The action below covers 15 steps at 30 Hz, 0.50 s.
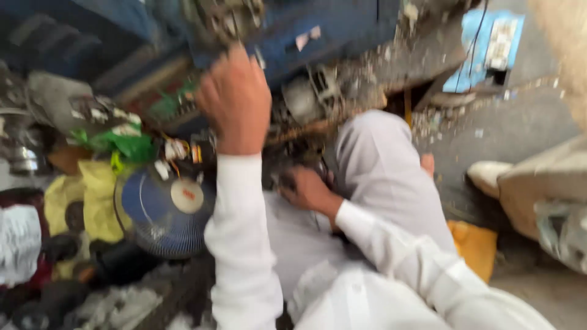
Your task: Repairing or assembling the internal components of a small electric motor using a screwdriver.
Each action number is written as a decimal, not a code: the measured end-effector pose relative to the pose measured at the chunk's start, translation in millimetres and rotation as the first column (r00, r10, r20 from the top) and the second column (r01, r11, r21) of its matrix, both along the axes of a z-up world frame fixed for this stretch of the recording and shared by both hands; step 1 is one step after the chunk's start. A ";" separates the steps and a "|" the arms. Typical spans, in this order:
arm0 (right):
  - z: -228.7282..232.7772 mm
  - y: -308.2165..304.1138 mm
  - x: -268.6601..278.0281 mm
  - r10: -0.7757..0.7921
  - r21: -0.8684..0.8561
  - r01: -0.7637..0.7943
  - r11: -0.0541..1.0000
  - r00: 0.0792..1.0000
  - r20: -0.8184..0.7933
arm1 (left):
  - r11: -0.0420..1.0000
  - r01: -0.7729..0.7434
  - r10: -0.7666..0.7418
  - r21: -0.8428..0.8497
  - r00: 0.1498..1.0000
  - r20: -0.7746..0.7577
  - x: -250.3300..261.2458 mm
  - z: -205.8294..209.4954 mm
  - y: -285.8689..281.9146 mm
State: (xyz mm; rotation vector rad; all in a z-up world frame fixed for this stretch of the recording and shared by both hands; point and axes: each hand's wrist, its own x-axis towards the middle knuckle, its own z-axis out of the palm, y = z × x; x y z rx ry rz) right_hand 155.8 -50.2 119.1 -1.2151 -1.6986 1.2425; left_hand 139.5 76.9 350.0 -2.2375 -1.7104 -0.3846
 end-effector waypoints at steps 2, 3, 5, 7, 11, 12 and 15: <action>1.8 7.2 1.6 -0.101 0.044 0.103 0.994 0.993 -0.057 | 0.954 0.131 -0.084 0.271 0.981 -0.177 0.9 5.2 11.1; -1.4 -2.0 4.1 -0.076 0.063 0.079 0.995 0.996 -0.043 | 0.952 0.104 -0.058 0.289 0.985 -0.163 -1.2 7.3 -6.6; -3.3 1.6 0.9 -0.029 0.057 0.031 0.998 0.999 -0.036 | 0.997 0.069 -0.067 0.037 0.997 -0.040 8.5 15.9 -17.6; -11.1 4.4 -5.9 -0.064 0.041 0.065 0.997 0.998 -0.018 | 0.994 0.080 -0.074 0.074 0.994 -0.081 6.4 0.6 4.3; -28.2 1.4 -11.4 -0.036 0.087 0.036 0.996 0.999 0.003 | 0.983 0.090 -0.071 0.161 0.990 -0.120 8.1 10.5 -19.8; -24.5 6.2 -10.0 -0.066 0.085 0.067 0.994 0.998 -0.008 | 0.980 0.121 -0.101 0.158 0.986 -0.131 11.4 8.6 -13.1; -20.9 -9.7 -16.5 -0.034 0.051 0.034 0.998 0.999 0.001 | 0.983 0.021 0.012 0.180 0.984 -0.180 5.0 -1.2 -13.0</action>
